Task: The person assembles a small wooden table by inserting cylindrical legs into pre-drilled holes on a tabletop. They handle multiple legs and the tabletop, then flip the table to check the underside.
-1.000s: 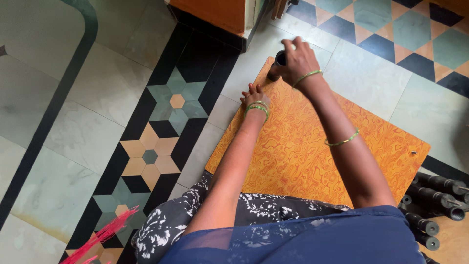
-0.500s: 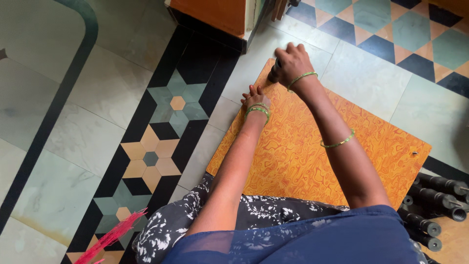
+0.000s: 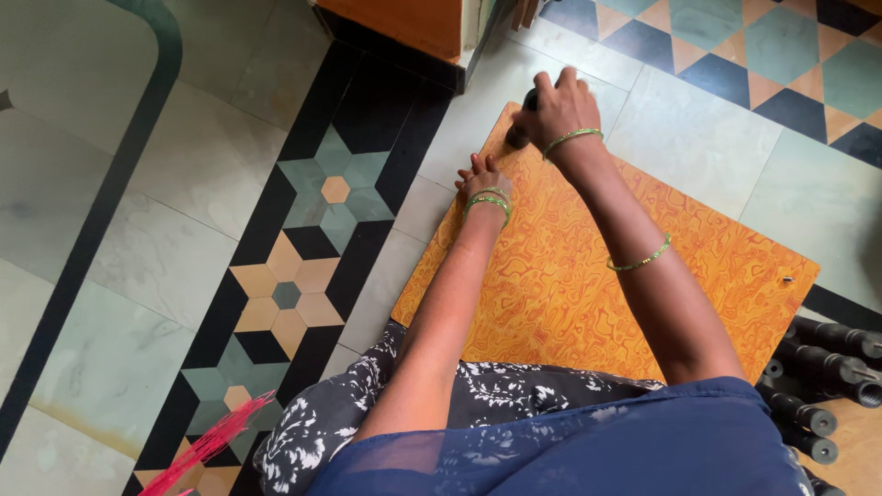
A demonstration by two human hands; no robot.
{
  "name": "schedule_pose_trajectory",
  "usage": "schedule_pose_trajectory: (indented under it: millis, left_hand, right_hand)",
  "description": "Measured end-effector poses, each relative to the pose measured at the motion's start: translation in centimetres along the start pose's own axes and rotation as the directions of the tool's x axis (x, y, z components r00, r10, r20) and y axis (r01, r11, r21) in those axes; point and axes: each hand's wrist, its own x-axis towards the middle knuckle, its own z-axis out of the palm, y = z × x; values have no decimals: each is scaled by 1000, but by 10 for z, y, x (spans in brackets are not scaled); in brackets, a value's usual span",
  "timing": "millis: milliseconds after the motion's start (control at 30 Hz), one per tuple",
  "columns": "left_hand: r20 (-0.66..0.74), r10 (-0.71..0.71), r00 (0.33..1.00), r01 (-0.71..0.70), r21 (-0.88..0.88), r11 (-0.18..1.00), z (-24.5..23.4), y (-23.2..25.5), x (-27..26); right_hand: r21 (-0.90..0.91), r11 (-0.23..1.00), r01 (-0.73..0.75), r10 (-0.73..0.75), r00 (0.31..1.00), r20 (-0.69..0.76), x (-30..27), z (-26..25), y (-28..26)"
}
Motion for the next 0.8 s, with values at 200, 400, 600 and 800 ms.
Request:
schedule_pose_trajectory:
  millis: [200, 400, 600, 800]
  left_hand:
    - [-8, -1, 1000, 1, 3, 1000, 3, 0, 1]
    - [-25, -28, 999, 27, -49, 998, 4, 1, 6]
    - [-17, -20, 1000, 19, -28, 999, 6, 2, 9]
    - [-46, -38, 998, 36, -50, 998, 9, 2, 12]
  right_hand:
    - [28, 920, 391, -382, 910, -161, -4, -3, -6]
    - [-38, 996, 80, -77, 995, 63, -3, -16, -15]
    - [-122, 961, 250, -264, 957, -118, -5, -15, -10]
    - [-61, 936, 346, -349, 937, -33, -4, -11, -9]
